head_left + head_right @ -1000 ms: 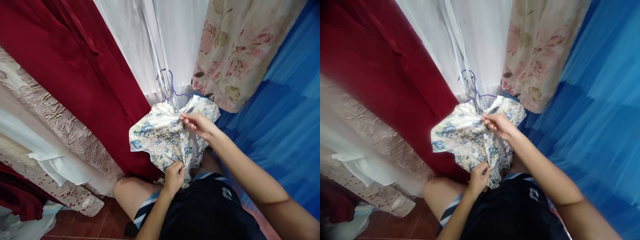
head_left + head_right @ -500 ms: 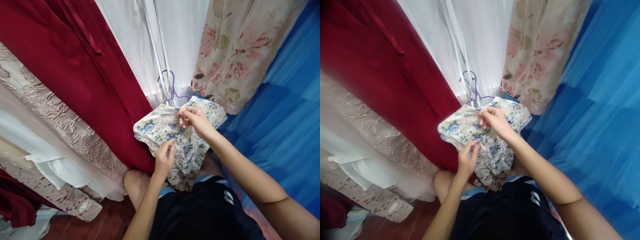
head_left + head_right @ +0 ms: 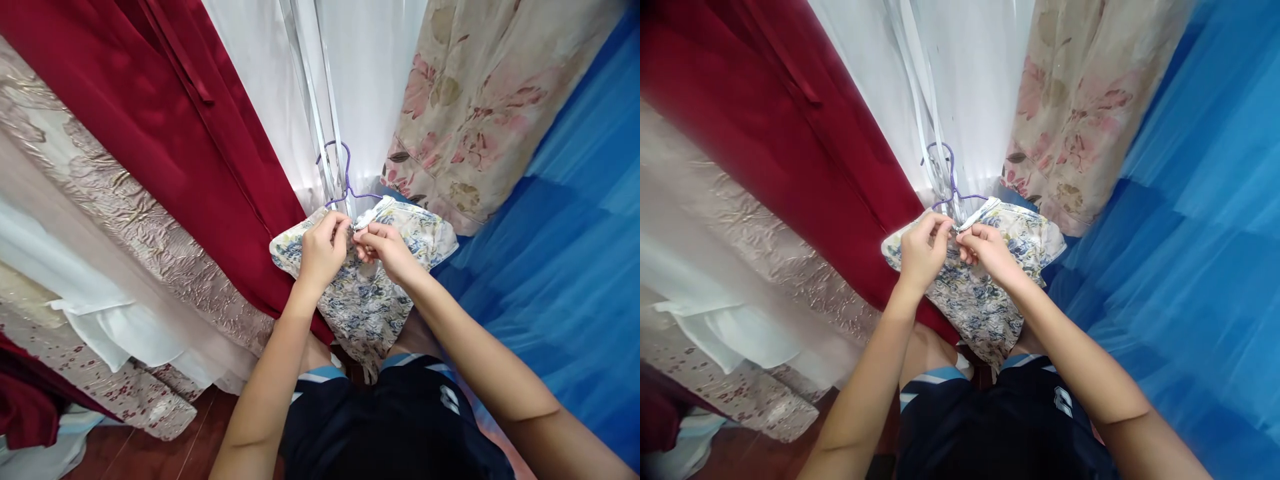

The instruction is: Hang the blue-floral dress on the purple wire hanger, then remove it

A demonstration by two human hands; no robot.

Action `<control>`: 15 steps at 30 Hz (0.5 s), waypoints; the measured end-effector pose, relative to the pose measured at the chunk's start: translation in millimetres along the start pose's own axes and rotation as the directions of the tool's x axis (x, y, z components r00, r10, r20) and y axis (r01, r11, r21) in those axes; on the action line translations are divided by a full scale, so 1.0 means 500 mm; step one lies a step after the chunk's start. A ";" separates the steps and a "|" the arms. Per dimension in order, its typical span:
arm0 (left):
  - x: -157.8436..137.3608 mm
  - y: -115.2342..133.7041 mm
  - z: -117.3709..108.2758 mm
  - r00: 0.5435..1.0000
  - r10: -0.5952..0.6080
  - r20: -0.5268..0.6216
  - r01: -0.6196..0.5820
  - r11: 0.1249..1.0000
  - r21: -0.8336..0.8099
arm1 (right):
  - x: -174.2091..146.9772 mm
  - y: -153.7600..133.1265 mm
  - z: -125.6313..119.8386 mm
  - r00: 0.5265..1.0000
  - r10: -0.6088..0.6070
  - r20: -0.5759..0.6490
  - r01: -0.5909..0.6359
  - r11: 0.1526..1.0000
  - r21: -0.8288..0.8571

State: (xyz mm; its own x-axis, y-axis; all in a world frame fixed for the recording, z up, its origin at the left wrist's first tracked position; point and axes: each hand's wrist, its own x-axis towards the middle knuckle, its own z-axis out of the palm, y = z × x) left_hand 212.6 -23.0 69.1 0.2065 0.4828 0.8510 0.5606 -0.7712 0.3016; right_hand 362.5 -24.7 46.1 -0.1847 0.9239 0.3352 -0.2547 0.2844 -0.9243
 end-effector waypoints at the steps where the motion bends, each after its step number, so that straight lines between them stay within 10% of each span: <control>1: -0.001 0.000 0.000 1.000 -0.015 -0.023 0.014 1.000 -0.009 | -0.001 0.005 0.002 1.000 -0.004 -0.015 0.004 1.000 -0.006; 15: -0.037 -0.004 0.005 0.964 -0.244 0.110 0.266 0.916 -0.300 | -0.044 0.033 -0.039 1.000 -0.029 0.002 0.029 0.996 -0.081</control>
State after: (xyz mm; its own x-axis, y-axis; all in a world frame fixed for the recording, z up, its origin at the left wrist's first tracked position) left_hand 209.7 -29.4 51.5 0.1508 0.6990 0.6991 0.3275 -0.7026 0.6318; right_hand 380.9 -35.2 20.2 -0.1792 0.9148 0.3620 -0.1823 0.3308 -0.9259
